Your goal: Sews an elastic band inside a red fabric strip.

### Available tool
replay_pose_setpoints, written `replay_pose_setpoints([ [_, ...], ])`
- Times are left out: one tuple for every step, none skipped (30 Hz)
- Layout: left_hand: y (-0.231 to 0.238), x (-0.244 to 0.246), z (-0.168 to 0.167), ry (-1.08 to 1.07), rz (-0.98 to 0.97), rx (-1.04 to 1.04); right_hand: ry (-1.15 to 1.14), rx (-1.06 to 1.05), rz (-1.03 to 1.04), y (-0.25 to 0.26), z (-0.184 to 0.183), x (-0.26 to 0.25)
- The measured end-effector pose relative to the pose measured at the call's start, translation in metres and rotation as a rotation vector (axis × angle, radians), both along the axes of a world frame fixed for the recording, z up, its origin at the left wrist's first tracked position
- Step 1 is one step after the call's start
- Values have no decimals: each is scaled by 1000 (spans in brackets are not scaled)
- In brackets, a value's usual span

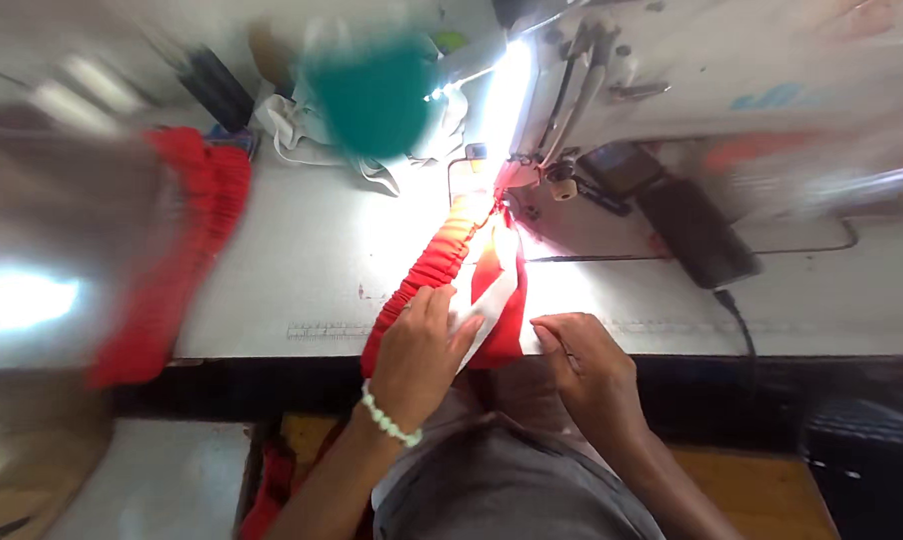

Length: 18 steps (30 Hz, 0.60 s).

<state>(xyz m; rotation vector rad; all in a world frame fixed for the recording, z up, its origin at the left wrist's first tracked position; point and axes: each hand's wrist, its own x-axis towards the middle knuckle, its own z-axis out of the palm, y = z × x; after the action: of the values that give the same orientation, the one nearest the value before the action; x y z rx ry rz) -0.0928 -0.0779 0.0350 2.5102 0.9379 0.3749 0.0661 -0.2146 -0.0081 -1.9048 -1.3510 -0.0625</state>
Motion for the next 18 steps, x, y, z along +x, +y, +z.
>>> replay_pose_setpoints([
  [-3,8,-4,19,37,-37,-21,-38,-7,3,0,-2],
  [-5,14,-5,58,47,-81,-42,-82,-11,6,1,-3],
  [-6,16,-5,81,32,-122,-58,-120,-9,9,0,-5],
  [-7,16,-4,69,1,-158,-80,-141,-9,12,-1,-7],
  [-7,14,-4,16,-29,-196,-101,-150,-6,14,-3,-11],
  [-5,10,-3,-64,-43,-259,-106,-142,3,16,-4,-15],
  [-4,6,0,-147,-39,-381,-88,-122,16,18,-5,-18],
  [-2,1,5,-207,-20,-557,-51,-100,26,19,-5,-19],
  [-1,-3,9,-264,-1,-726,5,-83,30,19,-4,-21],
  [-1,-6,12,-324,21,-852,70,-70,24,18,-2,-22],
  [-2,-9,14,-373,42,-927,120,-65,5,17,0,-24],
  [-3,-11,14,-404,53,-947,148,-73,-13,16,2,-24],
  [-4,-13,14,-421,49,-928,161,-89,-25,16,5,-25],
  [-5,-14,13,-424,39,-883,169,-107,-27,16,7,-26],
  [-5,-16,13,-420,27,-831,197,-128,-11,16,9,-28],
  [-6,-18,13,-420,14,-800,233,-143,12,16,12,-30],
  [-6,-20,14,-420,8,-803,270,-145,49,15,15,-35],
  [-6,-22,17,-413,9,-825,303,-126,98,12,17,-42],
])
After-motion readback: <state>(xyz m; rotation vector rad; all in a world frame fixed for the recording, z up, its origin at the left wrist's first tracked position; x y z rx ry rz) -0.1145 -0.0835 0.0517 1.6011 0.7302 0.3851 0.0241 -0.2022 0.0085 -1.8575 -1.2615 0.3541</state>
